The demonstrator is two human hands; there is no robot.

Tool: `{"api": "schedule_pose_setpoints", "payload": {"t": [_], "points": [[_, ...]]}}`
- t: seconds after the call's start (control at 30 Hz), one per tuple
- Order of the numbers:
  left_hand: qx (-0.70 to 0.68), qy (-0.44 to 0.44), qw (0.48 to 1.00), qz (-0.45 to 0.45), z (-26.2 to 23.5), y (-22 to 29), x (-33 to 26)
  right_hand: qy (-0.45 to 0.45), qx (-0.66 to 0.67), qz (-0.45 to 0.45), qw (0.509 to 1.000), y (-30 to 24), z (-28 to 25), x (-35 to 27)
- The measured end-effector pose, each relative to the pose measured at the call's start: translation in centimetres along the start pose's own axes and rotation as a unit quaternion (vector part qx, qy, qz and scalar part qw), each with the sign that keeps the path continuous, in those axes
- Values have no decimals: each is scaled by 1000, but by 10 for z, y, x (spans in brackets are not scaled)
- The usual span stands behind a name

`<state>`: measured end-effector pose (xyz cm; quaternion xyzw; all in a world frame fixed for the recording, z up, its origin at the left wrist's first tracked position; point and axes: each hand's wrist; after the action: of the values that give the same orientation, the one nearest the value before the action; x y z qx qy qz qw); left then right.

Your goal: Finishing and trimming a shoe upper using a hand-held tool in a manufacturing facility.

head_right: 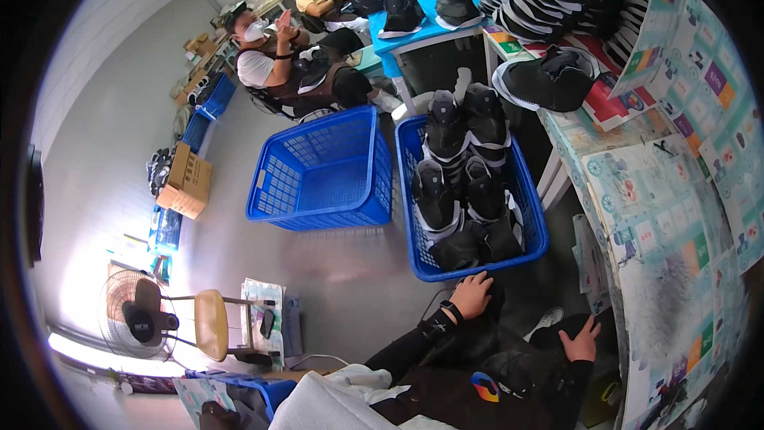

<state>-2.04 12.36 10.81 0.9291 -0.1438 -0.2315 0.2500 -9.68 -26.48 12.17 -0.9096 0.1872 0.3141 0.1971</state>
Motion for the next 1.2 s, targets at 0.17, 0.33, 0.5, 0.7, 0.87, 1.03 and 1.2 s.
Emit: {"api": "schedule_pose_setpoints", "payload": {"t": [0.17,0.33,0.5,0.7,0.87,1.03,1.2], "points": [[18,-5,999,30,11,-8,7,33,18,24,999,-5,1,-20],[59,5,998,-1,3,12,-7,38,37,-38,998,-24,12,-34],[34,-89,988,-121,-12,14,-26,-38,1,-88,995,-48,26,-24],[51,-87,978,-180,11,-11,-40,-76,-42,-85,993,-58,30,-3],[85,-77,969,-217,16,-3,-35,-86,-53,-64,993,-45,42,24],[69,-104,945,-301,8,10,-10,-53,-49,-41,997,-55,49,24],[96,-125,933,-324,-5,27,9,-43,-66,-28,997,-52,56,43]]}}
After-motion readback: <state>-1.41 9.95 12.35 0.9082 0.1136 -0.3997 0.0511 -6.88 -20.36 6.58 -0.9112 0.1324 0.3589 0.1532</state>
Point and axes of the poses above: each hand's wrist, its own x-axis towards the middle knuckle, its own z-axis out of the palm, y = z × x, and after that the axes turned 14 degrees about -y, right-handed
